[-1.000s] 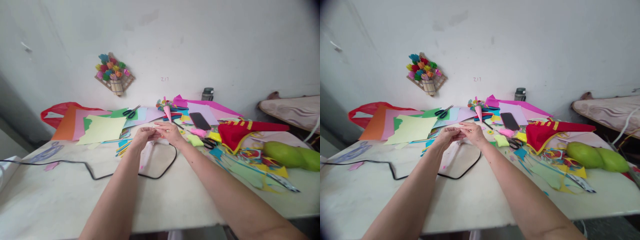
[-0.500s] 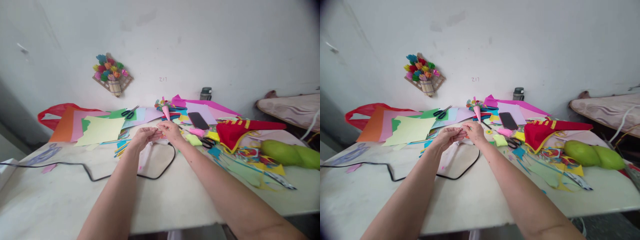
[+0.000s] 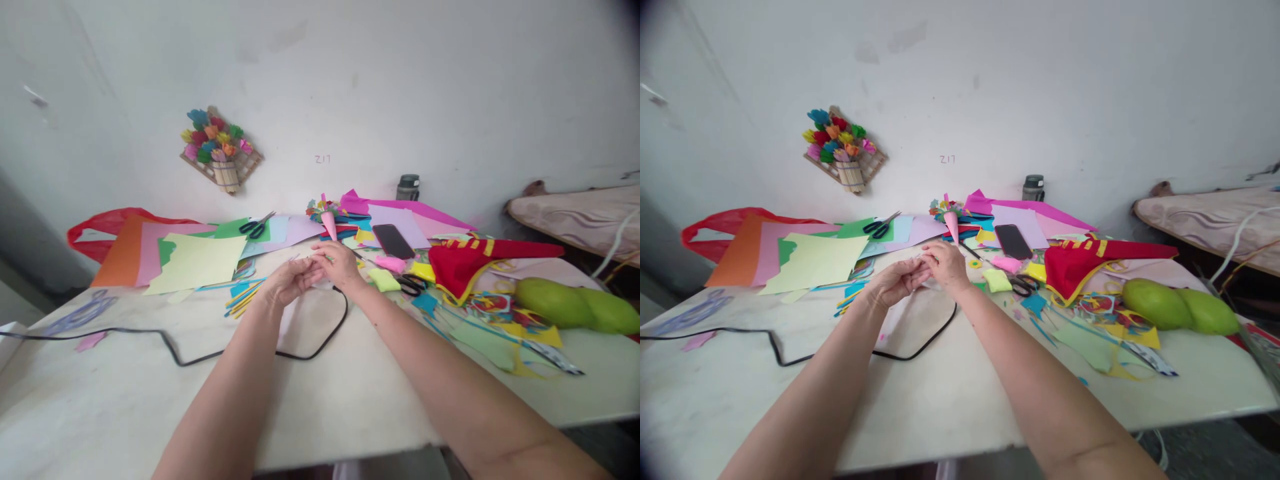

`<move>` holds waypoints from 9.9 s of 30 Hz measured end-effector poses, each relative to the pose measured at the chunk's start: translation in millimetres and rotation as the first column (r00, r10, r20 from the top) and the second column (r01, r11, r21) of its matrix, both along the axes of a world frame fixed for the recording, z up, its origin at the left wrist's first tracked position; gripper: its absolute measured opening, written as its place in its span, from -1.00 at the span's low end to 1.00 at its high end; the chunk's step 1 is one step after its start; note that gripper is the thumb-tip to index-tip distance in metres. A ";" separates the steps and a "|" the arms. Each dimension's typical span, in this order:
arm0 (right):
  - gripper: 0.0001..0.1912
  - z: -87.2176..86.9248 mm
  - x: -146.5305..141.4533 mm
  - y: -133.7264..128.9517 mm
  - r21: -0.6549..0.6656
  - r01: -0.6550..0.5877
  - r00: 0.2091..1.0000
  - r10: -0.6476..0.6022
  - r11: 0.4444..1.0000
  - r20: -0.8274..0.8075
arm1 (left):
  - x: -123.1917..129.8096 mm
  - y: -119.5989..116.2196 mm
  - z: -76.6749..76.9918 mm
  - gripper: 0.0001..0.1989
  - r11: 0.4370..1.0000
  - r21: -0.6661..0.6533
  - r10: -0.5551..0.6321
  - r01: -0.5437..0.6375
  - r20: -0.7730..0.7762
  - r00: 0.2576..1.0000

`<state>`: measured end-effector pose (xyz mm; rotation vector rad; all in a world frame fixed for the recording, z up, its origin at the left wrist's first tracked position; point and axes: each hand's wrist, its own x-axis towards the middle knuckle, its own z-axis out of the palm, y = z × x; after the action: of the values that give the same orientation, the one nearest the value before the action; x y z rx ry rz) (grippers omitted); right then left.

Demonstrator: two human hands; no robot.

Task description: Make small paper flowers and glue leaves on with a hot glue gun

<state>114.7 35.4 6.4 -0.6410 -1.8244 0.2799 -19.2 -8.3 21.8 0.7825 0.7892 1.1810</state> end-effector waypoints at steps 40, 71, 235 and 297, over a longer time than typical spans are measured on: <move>-0.84 -1.7 1.4 1.6 -0.419 -0.211 0.964 0.116 0.883 -0.241 | 13.4 -2.0 1.1 -0.69 0.972 0.124 -0.225 0.200 0.246 0.943; -0.79 41.4 42.5 -13.5 -0.618 -0.700 0.651 0.675 0.357 -0.347 | -40.1 17.4 -11.2 -0.67 0.924 0.324 0.343 -0.202 -0.937 0.066; -0.76 -6.7 28.0 26.6 -0.643 0.209 0.964 -0.266 0.737 0.008 | 15.0 72.8 -39.7 -0.86 0.827 0.525 0.560 -0.203 -0.800 0.214; -0.76 3.1 0.5 -5.4 -0.669 -0.137 0.943 -0.110 0.730 -0.313 | -17.5 3.7 -24.7 -0.65 0.917 0.297 0.358 -0.264 -0.327 0.875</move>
<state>115.2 30.0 9.4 -1.0180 -1.3596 1.0517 -36.7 -4.5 -2.8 1.1389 1.1344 1.4612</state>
